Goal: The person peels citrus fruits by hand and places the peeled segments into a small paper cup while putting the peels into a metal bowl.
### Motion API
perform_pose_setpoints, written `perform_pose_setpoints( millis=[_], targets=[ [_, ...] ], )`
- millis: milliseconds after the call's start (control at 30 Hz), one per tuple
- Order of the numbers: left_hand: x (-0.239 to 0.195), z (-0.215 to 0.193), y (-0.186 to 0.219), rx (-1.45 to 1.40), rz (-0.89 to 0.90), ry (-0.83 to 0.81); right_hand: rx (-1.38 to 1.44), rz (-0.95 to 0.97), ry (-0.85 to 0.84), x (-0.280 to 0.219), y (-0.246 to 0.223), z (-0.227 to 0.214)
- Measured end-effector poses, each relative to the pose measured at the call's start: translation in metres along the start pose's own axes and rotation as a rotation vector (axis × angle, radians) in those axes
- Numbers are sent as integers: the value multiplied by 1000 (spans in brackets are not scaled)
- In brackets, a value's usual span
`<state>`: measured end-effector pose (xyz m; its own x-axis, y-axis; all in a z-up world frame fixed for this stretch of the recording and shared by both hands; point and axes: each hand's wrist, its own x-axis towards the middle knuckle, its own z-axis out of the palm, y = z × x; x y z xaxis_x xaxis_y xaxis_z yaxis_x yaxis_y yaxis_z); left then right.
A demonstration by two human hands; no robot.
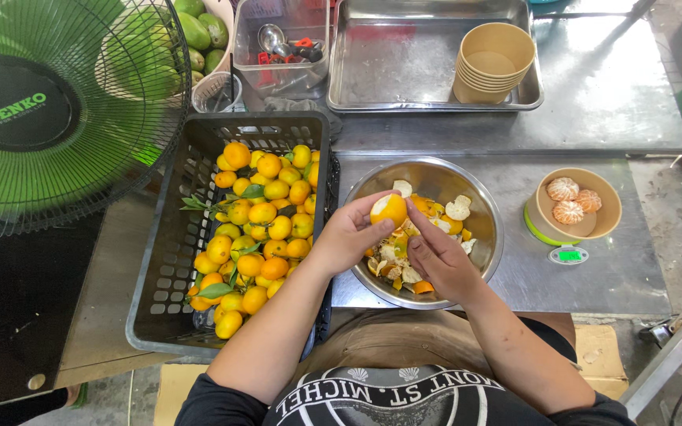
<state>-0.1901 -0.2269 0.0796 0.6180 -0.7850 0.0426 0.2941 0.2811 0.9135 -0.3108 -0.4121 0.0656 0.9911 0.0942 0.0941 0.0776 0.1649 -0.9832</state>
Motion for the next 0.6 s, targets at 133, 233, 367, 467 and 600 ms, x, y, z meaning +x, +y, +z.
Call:
perform_pose_setpoints(
  millis=[133,233,367,467,600],
  targets=[
    [1,-11,-20,-112,-119,40,-222,-106,104,6,13,4],
    [0,-5,-11,-271,-183,99,-170,-152,33,8,10,0],
    [-3,-5,17,-334,-200,43,147,20,53,1,-6,-6],
    [-2,4,32,-92,-99,-1,277,193,59,5,-19,-17],
    [-13,26,49,789,83,154,320,342,-47,0,-30,-22]
  ],
)
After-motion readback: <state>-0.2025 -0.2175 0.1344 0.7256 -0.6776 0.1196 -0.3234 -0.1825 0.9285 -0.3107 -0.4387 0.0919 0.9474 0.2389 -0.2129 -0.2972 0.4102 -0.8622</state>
